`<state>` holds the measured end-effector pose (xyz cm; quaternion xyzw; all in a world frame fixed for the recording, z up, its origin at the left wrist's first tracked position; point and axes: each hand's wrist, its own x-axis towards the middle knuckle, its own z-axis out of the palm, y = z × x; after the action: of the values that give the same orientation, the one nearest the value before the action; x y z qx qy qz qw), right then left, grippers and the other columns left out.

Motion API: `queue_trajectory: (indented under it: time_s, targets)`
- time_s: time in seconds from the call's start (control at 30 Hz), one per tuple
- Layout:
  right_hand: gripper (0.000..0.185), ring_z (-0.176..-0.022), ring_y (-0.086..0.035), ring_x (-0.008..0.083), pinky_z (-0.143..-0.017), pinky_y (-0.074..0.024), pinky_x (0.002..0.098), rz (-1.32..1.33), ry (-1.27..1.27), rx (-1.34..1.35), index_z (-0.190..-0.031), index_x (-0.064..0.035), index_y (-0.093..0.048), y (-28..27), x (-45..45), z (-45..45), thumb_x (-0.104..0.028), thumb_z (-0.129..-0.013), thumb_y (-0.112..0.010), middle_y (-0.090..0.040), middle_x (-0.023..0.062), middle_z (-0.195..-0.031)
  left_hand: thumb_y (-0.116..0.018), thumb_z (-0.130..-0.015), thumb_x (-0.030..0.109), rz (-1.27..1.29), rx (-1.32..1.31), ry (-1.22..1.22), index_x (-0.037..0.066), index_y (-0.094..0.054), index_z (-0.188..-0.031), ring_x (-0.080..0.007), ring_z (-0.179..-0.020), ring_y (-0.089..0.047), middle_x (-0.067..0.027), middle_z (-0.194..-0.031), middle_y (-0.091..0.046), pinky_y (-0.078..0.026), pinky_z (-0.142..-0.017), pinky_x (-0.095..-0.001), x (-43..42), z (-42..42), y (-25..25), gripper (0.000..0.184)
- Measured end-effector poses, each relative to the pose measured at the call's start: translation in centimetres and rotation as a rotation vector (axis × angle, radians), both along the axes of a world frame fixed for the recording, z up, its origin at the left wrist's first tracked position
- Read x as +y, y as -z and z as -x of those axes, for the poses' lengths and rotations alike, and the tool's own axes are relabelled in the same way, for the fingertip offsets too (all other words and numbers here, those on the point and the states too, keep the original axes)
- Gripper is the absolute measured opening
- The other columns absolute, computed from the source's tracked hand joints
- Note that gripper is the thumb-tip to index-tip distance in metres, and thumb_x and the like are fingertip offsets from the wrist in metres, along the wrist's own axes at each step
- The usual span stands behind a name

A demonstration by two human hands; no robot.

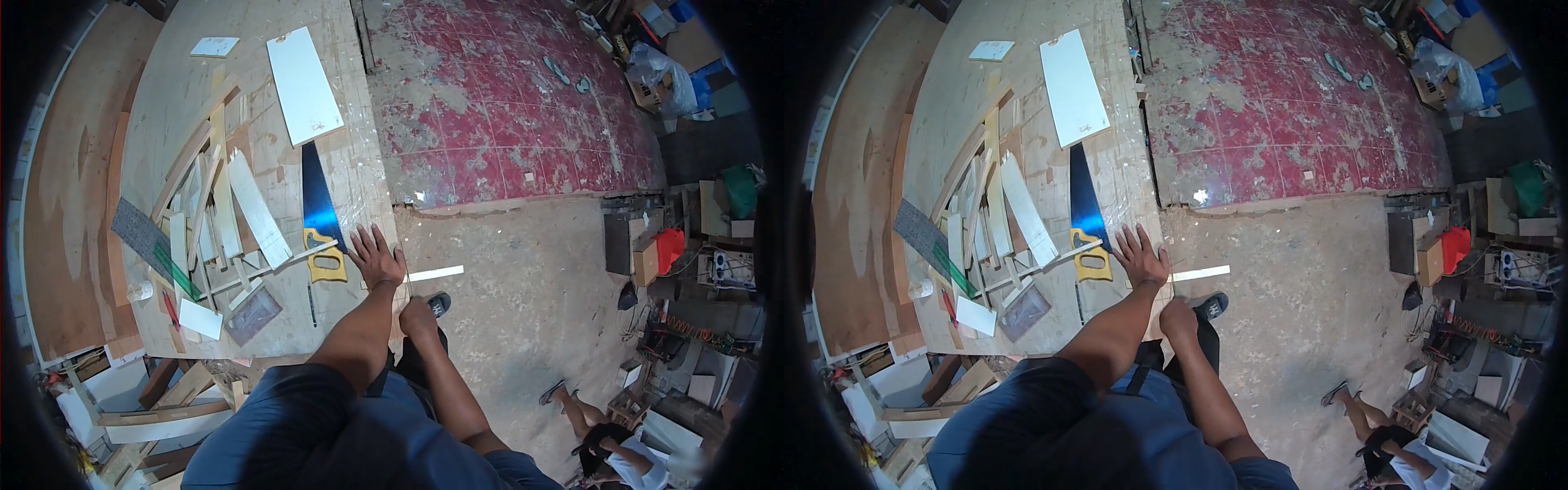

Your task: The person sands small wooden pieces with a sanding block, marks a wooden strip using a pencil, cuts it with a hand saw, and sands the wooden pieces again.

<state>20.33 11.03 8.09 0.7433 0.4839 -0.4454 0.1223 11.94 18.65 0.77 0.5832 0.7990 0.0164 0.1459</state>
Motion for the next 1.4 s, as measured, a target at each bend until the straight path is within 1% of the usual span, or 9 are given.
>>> queue_trajectory:
  time_s: [0.13,0.4,0.6,0.7,0.8,0.93,1.03,1.23,1.4]
  targets:
    - [0.034,-0.102,-0.062,0.0403,-0.087,-0.05,0.0431,-0.06,0.039,0.013,-0.111,0.0112,-0.051,2.7,2.1,0.8,-0.013,-0.087,-0.045,-0.061,0.031,-0.106,-0.044,-0.087,0.043,-0.017,0.007,0.006,0.006,-0.013,-0.148,-0.0418,-0.142,0.001,-0.0224,-0.154,-0.001,-0.001,-0.111,-0.059,0.1,0.0,-0.1,0.078]
    - [0.034,-0.102,-0.061,0.0412,-0.087,-0.0501,0.0436,0.044,0.054,-0.018,-0.112,0.0109,-0.05,0.6,1.0,0.9,-0.012,-0.087,-0.046,-0.06,0.0317,-0.107,-0.044,-0.087,0.043,-0.02,0.01,0.008,0.006,-0.014,-0.148,-0.0426,-0.141,0.0,-0.023,-0.154,-0.002,-0.001,-0.111,-0.0591,0.0,0.0,0.1,0.078]
    - [0.029,-0.103,-0.06,0.0411,-0.088,-0.0487,0.0452,-0.046,0.125,0.018,-0.103,0.0084,-0.058,2.0,1.3,0.4,-0.011,-0.086,-0.047,-0.061,0.0302,-0.107,-0.046,-0.086,0.041,-0.049,-0.011,0.012,0.004,-0.014,-0.148,-0.0436,-0.141,0.002,-0.024,-0.153,-0.002,0.0,-0.11,-0.06,-0.3,0.1,0.1,0.079]
    - [0.028,-0.104,-0.06,0.0407,-0.089,-0.0482,0.0458,-0.026,0.008,0.068,-0.101,0.0081,-0.059,0.9,0.9,-0.2,-0.011,-0.085,-0.047,-0.061,0.0299,-0.106,-0.045,-0.087,0.042,-0.028,0.003,0.009,0.005,-0.014,-0.148,-0.0426,-0.141,0.001,-0.0229,-0.154,-0.001,-0.001,-0.111,-0.0591,0.2,0.0,0.0,0.078]
    - [0.03,-0.104,-0.059,0.0425,-0.089,-0.0479,0.0467,0.123,-0.004,0.061,-0.104,0.0085,-0.057,0.9,0.7,-0.3,-0.011,-0.084,-0.047,-0.061,0.0313,-0.106,-0.045,-0.087,0.042,-0.017,-0.003,0.007,0.005,-0.013,-0.148,-0.0427,-0.141,0.001,-0.0227,-0.154,-0.001,-0.001,-0.111,-0.059,0.1,-0.1,0.1,0.079]
    - [0.033,-0.103,-0.06,0.043,-0.088,-0.0481,0.0472,-0.036,0.086,0.057,-0.109,0.0091,-0.053,4.0,1.6,0.2,-0.014,-0.086,-0.045,-0.06,0.0316,-0.107,-0.045,-0.087,0.042,-0.038,-0.014,0.005,0.005,-0.012,-0.148,-0.0426,-0.141,0.001,-0.0224,-0.154,-0.001,-0.001,-0.111,-0.0587,-0.1,-0.1,-0.1,0.079]
    - [0.036,-0.1,-0.061,0.0425,-0.086,-0.0499,0.0454,-0.037,0.124,0.043,-0.11,0.011,-0.049,2.7,1.4,0.2,-0.018,-0.089,-0.044,-0.061,0.0308,-0.106,-0.045,-0.087,0.042,-0.038,-0.014,0.005,0.005,-0.012,-0.148,-0.0426,-0.141,0.002,-0.0223,-0.154,0.0,-0.001,-0.111,-0.0585,-0.1,-0.1,-0.2,0.079]
    - [0.032,-0.098,-0.064,0.0387,-0.082,-0.0525,0.0448,-0.119,0.042,-0.09,-0.103,0.008,-0.056,1.6,-0.5,1.4,-0.019,-0.089,-0.045,-0.063,0.0282,-0.104,-0.045,-0.087,0.043,0.006,0.019,0.008,0.006,-0.012,-0.149,-0.0414,-0.142,0.003,-0.0217,-0.154,0.0,0.0,-0.111,-0.0584,0.0,-0.1,-0.2,0.079]
    - [0.03,-0.097,-0.065,0.0376,-0.079,-0.054,0.0438,-0.004,-0.018,-0.063,-0.097,0.006,-0.063,-0.3,0.3,1.0,-0.017,-0.088,-0.045,-0.064,0.0278,-0.102,-0.046,-0.086,0.042,-0.003,-0.002,-0.002,0.006,-0.013,-0.148,-0.0422,-0.141,0.002,-0.0225,-0.154,-0.001,0.001,-0.111,-0.0589,0.0,0.0,0.2,0.079]
